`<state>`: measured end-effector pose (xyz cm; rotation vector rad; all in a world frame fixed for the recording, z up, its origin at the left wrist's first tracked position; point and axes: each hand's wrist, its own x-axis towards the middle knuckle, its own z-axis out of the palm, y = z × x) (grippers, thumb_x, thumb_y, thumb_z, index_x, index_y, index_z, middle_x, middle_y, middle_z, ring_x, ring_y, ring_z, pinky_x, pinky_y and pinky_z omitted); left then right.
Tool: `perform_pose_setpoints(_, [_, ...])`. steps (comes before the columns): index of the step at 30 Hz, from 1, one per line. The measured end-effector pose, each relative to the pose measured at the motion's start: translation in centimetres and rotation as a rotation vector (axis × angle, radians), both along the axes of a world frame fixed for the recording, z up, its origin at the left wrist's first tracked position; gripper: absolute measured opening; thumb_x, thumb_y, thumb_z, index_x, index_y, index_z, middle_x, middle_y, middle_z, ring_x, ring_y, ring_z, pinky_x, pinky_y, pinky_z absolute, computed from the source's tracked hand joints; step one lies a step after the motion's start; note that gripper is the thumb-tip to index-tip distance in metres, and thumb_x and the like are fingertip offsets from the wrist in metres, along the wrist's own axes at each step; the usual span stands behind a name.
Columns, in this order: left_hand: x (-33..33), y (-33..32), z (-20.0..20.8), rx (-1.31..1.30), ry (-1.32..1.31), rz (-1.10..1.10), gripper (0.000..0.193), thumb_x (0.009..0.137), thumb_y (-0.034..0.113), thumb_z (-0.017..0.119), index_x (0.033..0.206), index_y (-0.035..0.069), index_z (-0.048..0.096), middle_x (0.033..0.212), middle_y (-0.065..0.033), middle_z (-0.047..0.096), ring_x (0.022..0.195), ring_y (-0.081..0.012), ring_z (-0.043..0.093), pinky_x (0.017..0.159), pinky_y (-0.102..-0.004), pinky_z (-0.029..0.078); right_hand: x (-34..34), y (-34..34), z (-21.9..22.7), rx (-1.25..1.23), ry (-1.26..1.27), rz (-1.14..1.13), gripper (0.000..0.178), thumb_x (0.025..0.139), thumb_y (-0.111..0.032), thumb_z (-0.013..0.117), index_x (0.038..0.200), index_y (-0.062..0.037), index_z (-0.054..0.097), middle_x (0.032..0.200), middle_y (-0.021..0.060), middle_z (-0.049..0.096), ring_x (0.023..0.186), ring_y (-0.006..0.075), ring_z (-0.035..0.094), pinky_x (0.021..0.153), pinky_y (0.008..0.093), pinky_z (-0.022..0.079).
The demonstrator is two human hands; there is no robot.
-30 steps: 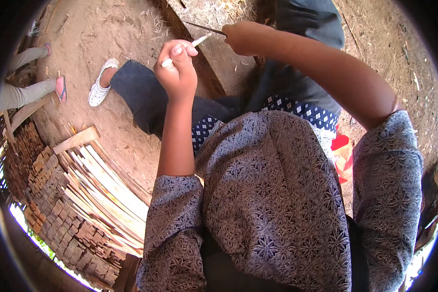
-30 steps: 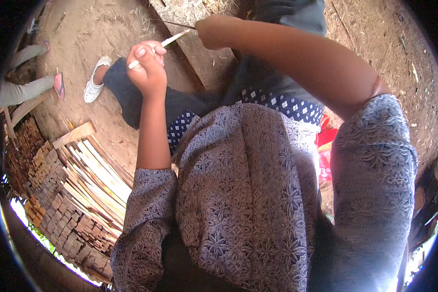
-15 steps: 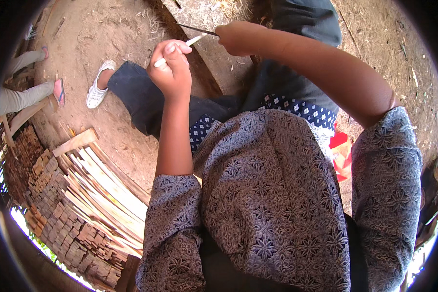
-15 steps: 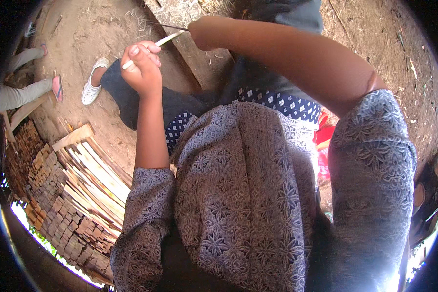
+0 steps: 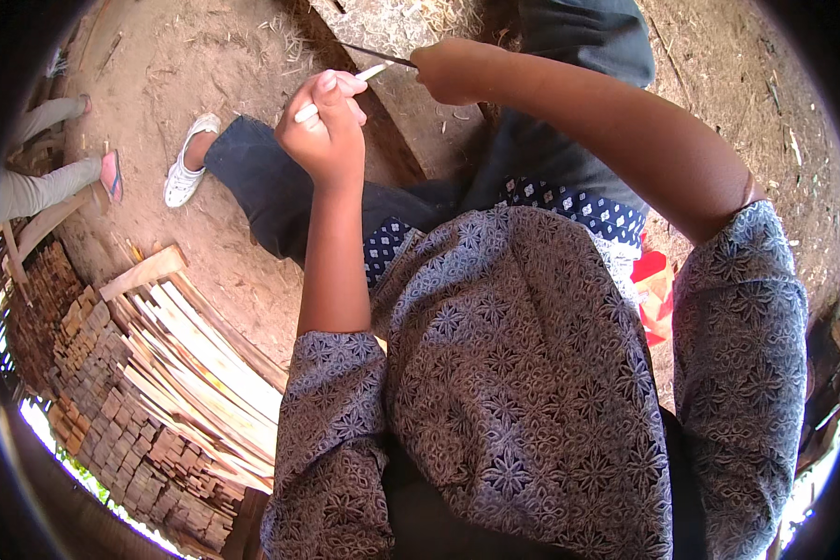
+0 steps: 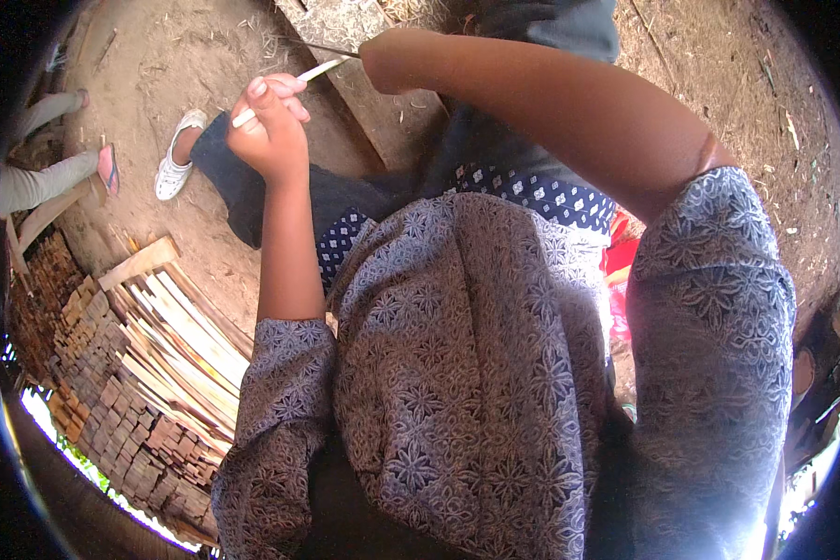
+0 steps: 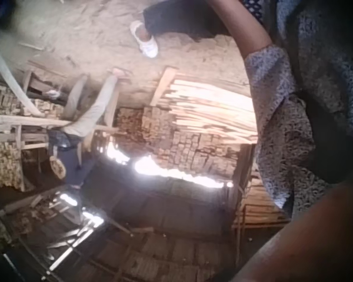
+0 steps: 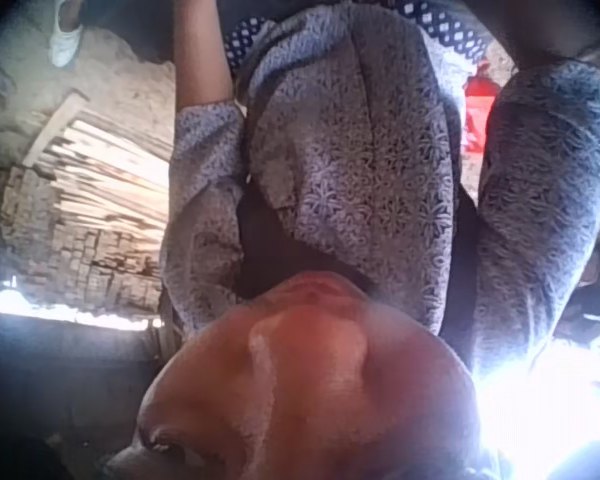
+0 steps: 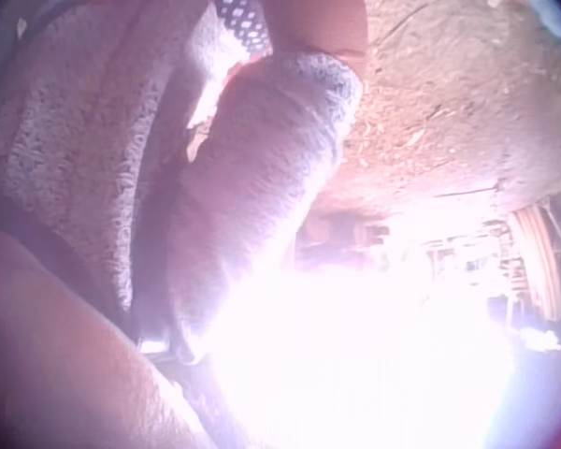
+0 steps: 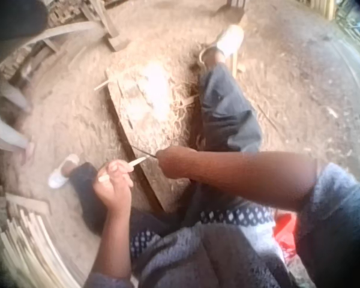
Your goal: The person sits on the ground and uses a knife to shave and shape a thin wooden stick. They repeatedly scrape the surface of the stick, rotating it to work on different sides, and occasionally inspect the progress.
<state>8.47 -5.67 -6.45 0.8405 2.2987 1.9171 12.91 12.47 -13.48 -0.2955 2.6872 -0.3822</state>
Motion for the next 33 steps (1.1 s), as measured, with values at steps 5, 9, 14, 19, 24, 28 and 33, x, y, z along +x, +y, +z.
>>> perform_pose_setpoints(5, [0.4, 0.0, 0.1, -0.028, 0.014, 0.006, 0.049, 0.107, 0.033, 0.051, 0.076, -0.004, 0.059, 0.077, -0.0168, 0.069, 0.051, -0.0137, 0.057, 0.049, -0.0263, 0.045, 1.6, -0.3, 0.6, -0.023, -0.075, -0.109, 0.027, 0.083, -0.011, 0.068, 0.105, 0.0039, 0.070, 0.095, 0.0186, 0.073, 0.088, 0.0372, 0.073, 0.076, 0.0463, 0.059])
perform_pose_setpoints(9, [0.4, -0.1, 0.0, -0.060, 0.007, 0.031, 0.049, 0.107, 0.031, 0.049, 0.076, -0.005, 0.060, 0.078, -0.0167, 0.069, 0.051, -0.0149, 0.058, 0.048, -0.0270, 0.046, -0.1, 0.0, 0.5, 0.067, -0.292, -0.091, 0.028, 0.090, -0.010, 0.062, 0.116, 0.0009, 0.062, 0.101, 0.0243, 0.071, 0.100, 0.0421, 0.070, 0.080, 0.0486, 0.056])
perform_pose_setpoints(14, [0.5, -0.5, -1.2, 0.042, 0.026, 0.068, 0.039, 0.104, 0.027, 0.056, 0.083, -0.005, 0.068, 0.071, -0.0091, 0.070, 0.049, -0.0123, 0.061, 0.049, -0.0251, 0.047, -0.8, 0.2, 0.4, -0.028, -0.056, 0.023, 0.022, 0.091, -0.007, 0.058, 0.111, 0.0026, 0.060, 0.100, 0.0256, 0.071, 0.094, 0.0430, 0.071, 0.079, 0.0497, 0.057])
perform_pose_setpoints(19, [0.6, -0.4, -0.4, 0.018, 0.024, 0.081, 0.041, 0.105, 0.026, 0.056, 0.081, -0.006, 0.066, 0.073, -0.0118, 0.070, 0.050, -0.0138, 0.061, 0.050, -0.0263, 0.048, 0.9, -0.6, 1.5, -0.016, -0.168, -0.157, 0.023, 0.089, -0.012, 0.063, 0.108, 0.0012, 0.067, 0.099, 0.0228, 0.071, 0.093, 0.0389, 0.072, 0.079, 0.0458, 0.058])
perform_pose_setpoints(24, [0.4, 0.0, 0.0, -0.028, 0.026, 0.087, 0.050, 0.106, 0.030, 0.053, 0.074, -0.007, 0.062, 0.076, -0.0169, 0.070, 0.052, -0.0164, 0.060, 0.050, -0.0280, 0.048, -0.9, 0.6, 0.8, 0.216, -0.228, 0.361, 0.020, 0.087, -0.014, 0.067, 0.102, -0.0010, 0.072, 0.099, 0.0181, 0.069, 0.092, 0.0321, 0.072, 0.080, 0.0408, 0.059])
perform_pose_setpoints(28, [0.1, -0.4, -0.1, -0.094, 0.081, 0.121, 0.052, 0.107, 0.031, 0.052, 0.073, -0.007, 0.062, 0.076, -0.0166, 0.071, 0.052, -0.0160, 0.060, 0.051, -0.0277, 0.047, -0.9, 0.1, 1.0, 0.134, 0.043, 0.199, 0.018, 0.089, -0.014, 0.066, 0.101, -0.0027, 0.072, 0.102, 0.0163, 0.068, 0.091, 0.0309, 0.071, 0.079, 0.0393, 0.059])
perform_pose_setpoints(33, [0.2, -0.2, 0.0, -0.050, 0.078, 0.133, 0.055, 0.106, 0.034, 0.052, 0.074, -0.008, 0.065, 0.073, -0.0151, 0.070, 0.052, -0.0153, 0.059, 0.051, -0.0273, 0.046, 1.1, -0.5, 2.0, -0.013, -0.174, -0.227, 0.032, 0.089, -0.009, 0.062, 0.118, 0.0026, 0.059, 0.099, 0.0235, 0.071, 0.092, 0.0402, 0.072, 0.077, 0.0463, 0.058])
